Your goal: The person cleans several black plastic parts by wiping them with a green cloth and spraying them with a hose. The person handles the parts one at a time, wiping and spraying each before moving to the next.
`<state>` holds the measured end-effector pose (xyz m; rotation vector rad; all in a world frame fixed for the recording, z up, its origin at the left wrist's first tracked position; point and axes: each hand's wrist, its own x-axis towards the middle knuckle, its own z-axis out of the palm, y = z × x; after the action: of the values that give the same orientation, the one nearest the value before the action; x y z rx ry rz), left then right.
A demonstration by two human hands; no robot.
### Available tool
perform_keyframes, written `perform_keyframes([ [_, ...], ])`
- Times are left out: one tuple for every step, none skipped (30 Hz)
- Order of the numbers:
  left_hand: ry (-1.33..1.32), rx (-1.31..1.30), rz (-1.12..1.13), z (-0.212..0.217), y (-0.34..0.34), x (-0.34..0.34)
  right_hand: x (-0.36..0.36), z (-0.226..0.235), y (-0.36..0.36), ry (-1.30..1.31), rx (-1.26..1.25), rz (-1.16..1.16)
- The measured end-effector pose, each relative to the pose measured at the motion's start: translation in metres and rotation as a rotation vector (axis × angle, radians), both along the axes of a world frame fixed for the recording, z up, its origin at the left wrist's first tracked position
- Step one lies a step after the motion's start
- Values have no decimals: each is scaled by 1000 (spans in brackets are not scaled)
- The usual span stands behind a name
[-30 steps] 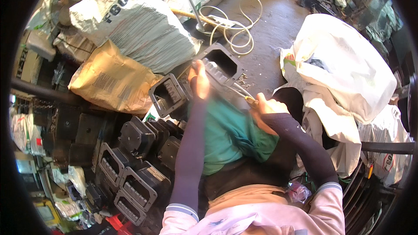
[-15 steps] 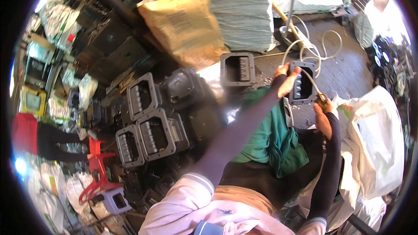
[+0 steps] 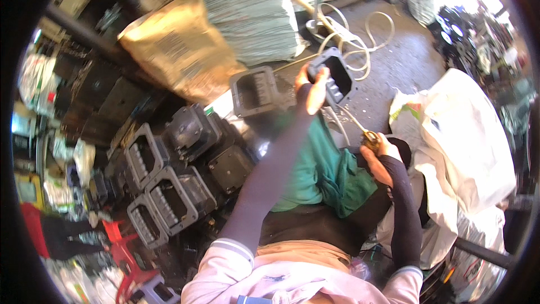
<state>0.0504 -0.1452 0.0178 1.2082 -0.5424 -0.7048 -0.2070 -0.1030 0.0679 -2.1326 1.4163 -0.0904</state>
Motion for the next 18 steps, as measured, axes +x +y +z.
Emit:
perform_keyframes([
  [-40,88,25,4,2,-1,2,8,2,-100,13,-32],
  [17,79,-11,9,4,-2,6,14,-1,-117,55,-145],
  [22,59,-2,13,6,-3,10,21,-1,-45,96,-160],
  [22,37,8,17,8,-2,13,28,0,-25,93,-159],
  [-16,76,22,19,8,-1,15,34,1,0,30,-92],
  [-79,98,44,20,10,1,17,39,3,80,30,-22],
  [-114,109,44,19,10,4,17,44,3,84,74,-97],
  [-79,51,-10,15,10,5,16,48,2,-40,65,-145],
  [-71,67,-84,10,11,8,16,50,3,-19,117,-161],
  [-86,63,-125,4,7,10,17,51,3,-41,117,-181],
  [-117,10,-93,-2,2,11,17,52,3,6,143,-116],
  [-137,-31,-39,-9,-2,10,20,52,2,35,161,-35],
  [-158,-73,13,-15,-6,9,22,52,1,8,142,-58],
  [-155,14,-58,-20,-8,10,27,52,-2,-71,101,-43],
  [-152,99,-127,-23,-8,11,32,52,-6,-116,93,-29],
  [-150,185,-197,-25,-9,9,38,52,-9,-136,86,-56],
  [-142,216,-188,-25,-8,8,44,53,-10,-127,149,-28],
  [-135,246,-177,-23,-7,6,49,54,-11,-117,147,-28],
])
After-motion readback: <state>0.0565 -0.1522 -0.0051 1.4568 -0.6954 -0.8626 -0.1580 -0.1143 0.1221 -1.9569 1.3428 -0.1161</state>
